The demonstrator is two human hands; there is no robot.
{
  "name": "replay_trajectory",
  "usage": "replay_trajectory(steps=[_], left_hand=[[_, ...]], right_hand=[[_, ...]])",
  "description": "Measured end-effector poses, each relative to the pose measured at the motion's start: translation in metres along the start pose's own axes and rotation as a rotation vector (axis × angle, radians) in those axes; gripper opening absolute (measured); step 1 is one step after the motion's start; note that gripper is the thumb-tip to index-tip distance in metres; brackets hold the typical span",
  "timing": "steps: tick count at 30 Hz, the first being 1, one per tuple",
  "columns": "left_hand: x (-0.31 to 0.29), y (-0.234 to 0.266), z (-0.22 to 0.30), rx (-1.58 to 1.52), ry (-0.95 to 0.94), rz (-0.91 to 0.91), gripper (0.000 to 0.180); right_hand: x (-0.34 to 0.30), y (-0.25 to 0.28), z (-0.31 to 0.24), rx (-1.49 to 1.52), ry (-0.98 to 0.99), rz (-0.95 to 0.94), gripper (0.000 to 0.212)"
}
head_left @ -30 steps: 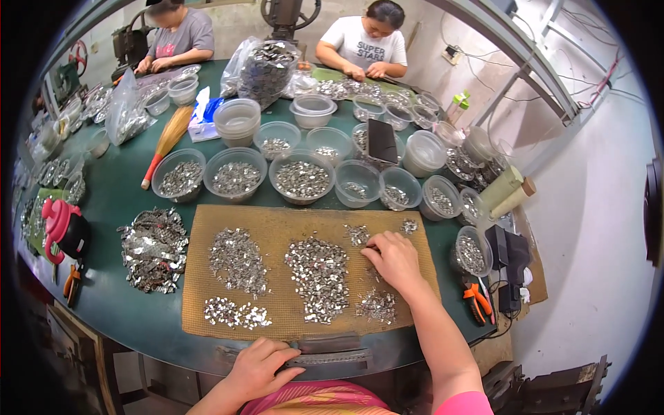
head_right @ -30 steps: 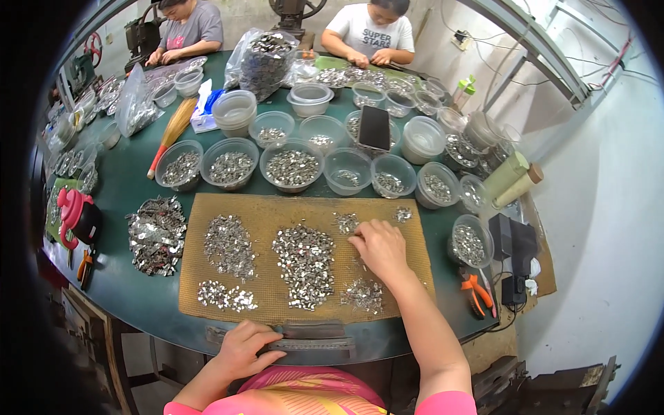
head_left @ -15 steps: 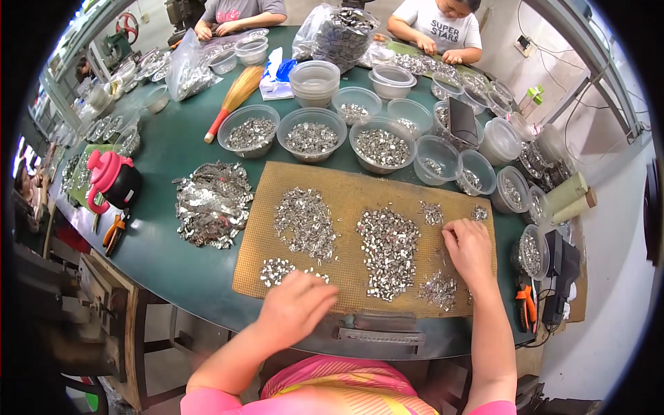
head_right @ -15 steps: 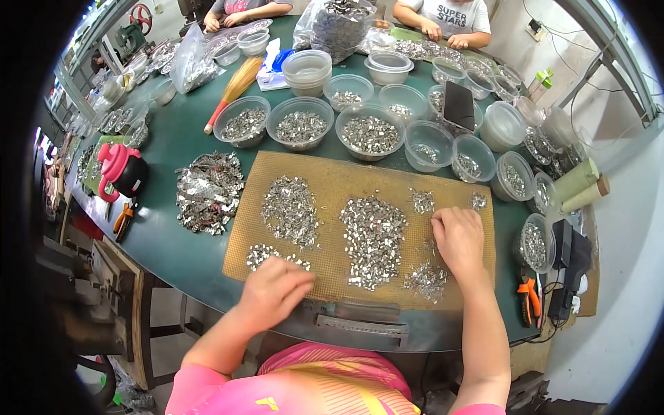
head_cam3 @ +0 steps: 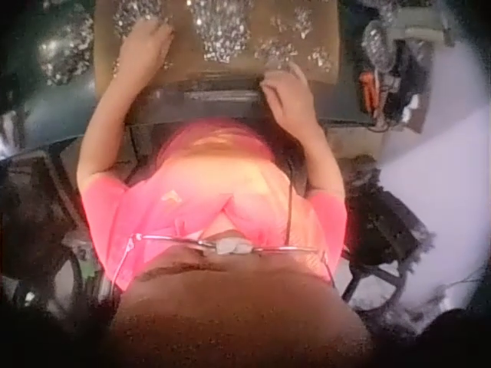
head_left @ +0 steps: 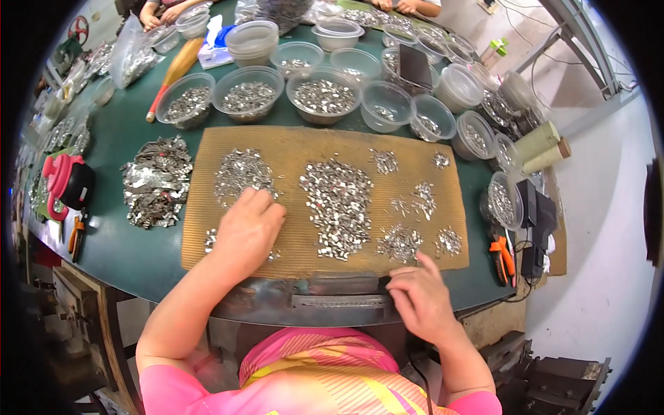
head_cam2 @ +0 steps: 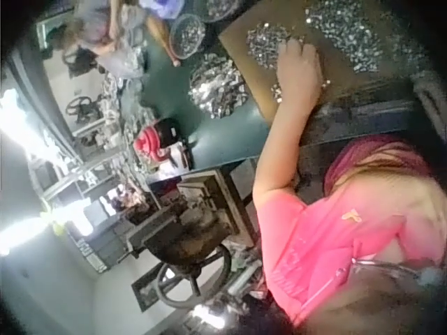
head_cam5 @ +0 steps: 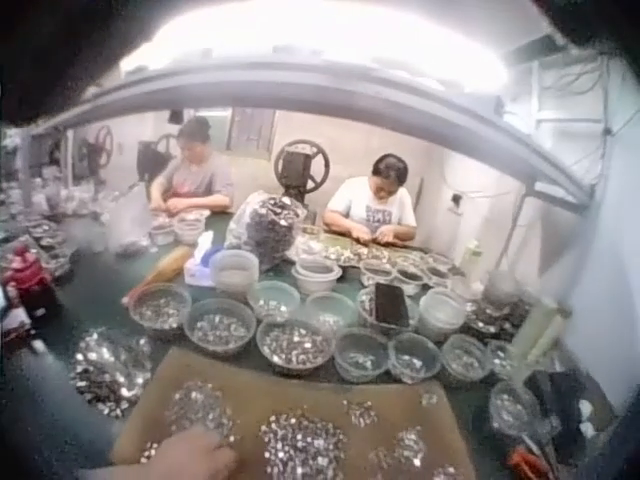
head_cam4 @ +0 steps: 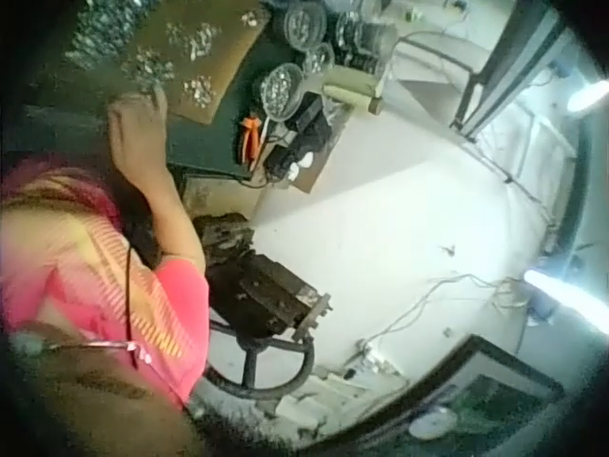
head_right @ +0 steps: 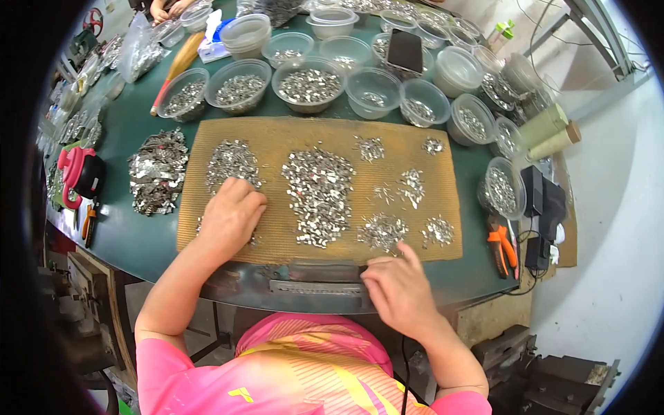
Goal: Sorting small metal components and placing them into a manual assembly fixture.
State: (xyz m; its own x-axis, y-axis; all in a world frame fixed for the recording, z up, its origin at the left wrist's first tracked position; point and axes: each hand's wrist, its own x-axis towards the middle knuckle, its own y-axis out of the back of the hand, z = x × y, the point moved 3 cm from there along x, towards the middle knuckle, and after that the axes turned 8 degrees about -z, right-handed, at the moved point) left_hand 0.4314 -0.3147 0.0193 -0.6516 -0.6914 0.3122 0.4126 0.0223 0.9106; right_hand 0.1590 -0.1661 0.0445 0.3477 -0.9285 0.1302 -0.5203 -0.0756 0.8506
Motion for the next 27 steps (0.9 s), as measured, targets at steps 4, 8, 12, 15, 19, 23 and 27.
replay_trajectory(steps=[4,8,12,15,19,23,27], left_hand=[[-0.001,0.000,0.007,-0.043,0.004,0.030,0.014],[-0.009,0.004,0.013,-0.133,0.035,0.039,0.015],[-0.021,0.010,0.023,-0.264,0.110,0.048,0.014],[-0.030,0.012,0.027,-0.320,0.108,0.032,0.014],[-0.038,0.011,0.033,-0.416,0.125,0.034,0.014],[-0.042,0.009,0.040,-0.453,0.120,0.030,0.015],[-0.043,0.009,0.050,-0.457,0.061,-0.011,0.014]], right_hand=[[-0.016,-0.017,-0.001,0.061,0.015,-0.037,0.018],[-0.021,-0.026,-0.003,0.060,0.015,-0.007,0.018],[-0.021,-0.026,-0.005,0.005,0.023,0.012,0.019],[-0.019,-0.024,-0.008,-0.052,0.049,0.021,0.019],[-0.018,-0.019,-0.017,-0.190,0.096,0.050,0.018],[-0.025,-0.021,-0.016,-0.207,0.091,0.096,0.018],[-0.029,-0.016,-0.005,-0.070,0.061,0.102,0.021]])
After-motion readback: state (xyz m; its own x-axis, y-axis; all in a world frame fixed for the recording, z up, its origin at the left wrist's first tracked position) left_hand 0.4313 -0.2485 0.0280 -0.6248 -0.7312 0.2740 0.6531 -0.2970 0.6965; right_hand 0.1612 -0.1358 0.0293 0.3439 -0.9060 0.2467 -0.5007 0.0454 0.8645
